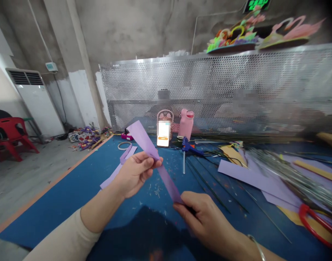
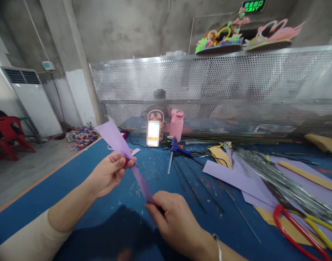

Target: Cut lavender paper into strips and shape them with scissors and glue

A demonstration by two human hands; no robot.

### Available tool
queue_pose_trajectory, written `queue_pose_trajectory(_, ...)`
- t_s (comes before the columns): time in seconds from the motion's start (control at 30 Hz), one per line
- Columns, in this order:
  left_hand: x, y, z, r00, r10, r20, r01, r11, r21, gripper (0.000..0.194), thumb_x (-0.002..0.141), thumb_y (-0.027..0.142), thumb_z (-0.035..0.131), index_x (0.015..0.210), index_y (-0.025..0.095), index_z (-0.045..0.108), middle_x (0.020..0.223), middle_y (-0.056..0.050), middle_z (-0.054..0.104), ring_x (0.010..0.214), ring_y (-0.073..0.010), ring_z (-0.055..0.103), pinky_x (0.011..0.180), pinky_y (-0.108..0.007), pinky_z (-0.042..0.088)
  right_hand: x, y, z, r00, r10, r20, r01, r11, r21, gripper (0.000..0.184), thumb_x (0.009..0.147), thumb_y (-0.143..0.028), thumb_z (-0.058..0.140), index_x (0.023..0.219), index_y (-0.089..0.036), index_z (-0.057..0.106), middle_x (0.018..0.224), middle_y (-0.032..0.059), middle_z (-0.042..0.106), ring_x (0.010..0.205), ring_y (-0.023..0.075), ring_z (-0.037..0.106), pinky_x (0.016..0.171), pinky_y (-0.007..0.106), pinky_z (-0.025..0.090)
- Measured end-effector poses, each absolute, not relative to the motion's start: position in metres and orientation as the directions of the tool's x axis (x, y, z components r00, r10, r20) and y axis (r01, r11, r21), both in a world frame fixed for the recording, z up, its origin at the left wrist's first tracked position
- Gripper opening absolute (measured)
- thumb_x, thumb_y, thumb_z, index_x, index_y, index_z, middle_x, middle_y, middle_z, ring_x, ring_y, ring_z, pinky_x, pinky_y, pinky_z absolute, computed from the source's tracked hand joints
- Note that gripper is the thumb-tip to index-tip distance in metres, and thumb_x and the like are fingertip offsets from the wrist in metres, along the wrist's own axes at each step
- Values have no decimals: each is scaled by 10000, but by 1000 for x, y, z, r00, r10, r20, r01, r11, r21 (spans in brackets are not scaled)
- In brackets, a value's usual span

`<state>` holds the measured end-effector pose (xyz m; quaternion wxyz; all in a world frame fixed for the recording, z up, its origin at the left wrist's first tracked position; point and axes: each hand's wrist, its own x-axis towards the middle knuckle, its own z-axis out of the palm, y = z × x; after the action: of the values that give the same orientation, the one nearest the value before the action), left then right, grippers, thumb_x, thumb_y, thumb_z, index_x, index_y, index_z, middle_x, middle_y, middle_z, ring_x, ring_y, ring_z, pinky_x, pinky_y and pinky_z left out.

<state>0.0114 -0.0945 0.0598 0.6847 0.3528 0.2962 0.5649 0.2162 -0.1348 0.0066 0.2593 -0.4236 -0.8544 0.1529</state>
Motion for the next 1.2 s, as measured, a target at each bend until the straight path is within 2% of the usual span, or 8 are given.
queue_pose_trajectory(0.1,8,-92,63,181,983,-19,-555,118,823,28,739,101,730,755,94,709,724,-60,733,590,-79,683,439,-66,521,216,-135,6,-511,802,310,638,595,-489,368,933,-322,422,590,-204,360,562,-23,455,525,115,420,526,244,280)
queue_pose_trajectory(0.27,2,-87,72,27,999,-25,-583,36,812,200,854,35,558,709,93,684,602,-15,685,488,-39,635,414,-54,499,216,-133,6,-531,788,312,621,612,-489,345,933,-298,415,603,-203,376,579,-20,464,538,117,423,532,243,284)
queue_pose_trajectory(0.4,-7,-84,76,-28,999,38,-553,-47,832,123,745,102,717,640,94,654,595,-13,683,428,-28,589,352,-43,441,217,-132,9,-579,759,298,585,641,-497,322,935,-273,413,622,-201,388,592,-26,450,545,112,408,536,236,283)
queue_pose_trajectory(0.6,-18,-77,77,-124,967,225,-538,-256,803,336,504,252,879,587,130,577,369,91,475,284,5,356,249,-64,242,220,-132,13,-644,714,273,510,667,-542,375,943,-326,421,598,-202,344,562,-45,390,520,101,375,516,233,269)
queue_pose_trajectory(0.73,-19,-71,76,-227,931,284,-487,-361,795,333,613,295,813,594,161,509,343,108,425,270,-2,320,272,-92,227,219,-132,14,-616,775,142,475,509,-718,371,945,-374,391,614,-220,327,496,-67,368,432,88,364,436,214,267)
queue_pose_trajectory(0.93,-28,-54,67,-387,874,294,-325,-427,843,288,717,277,701,599,172,459,393,99,441,299,-18,375,298,-124,224,217,-132,19,-583,805,-109,363,138,-922,267,898,-388,461,705,-210,411,589,-48,520,443,82,491,398,172,342)
queue_pose_trajectory(1.03,-34,-48,63,-401,866,298,-272,-423,864,287,727,280,691,600,169,459,406,99,431,313,-16,375,312,-128,230,219,-129,19,-587,793,-162,312,37,-949,243,874,-398,506,750,-197,451,621,-52,546,456,68,511,442,166,391)
queue_pose_trajectory(1.2,-33,-42,54,-432,840,329,-153,-427,891,307,739,371,693,640,169,484,438,97,433,342,-25,408,332,-130,273,220,-127,18,-518,822,-239,429,7,-903,244,904,-426,455,796,-207,460,441,-108,422,323,55,336,326,142,272)
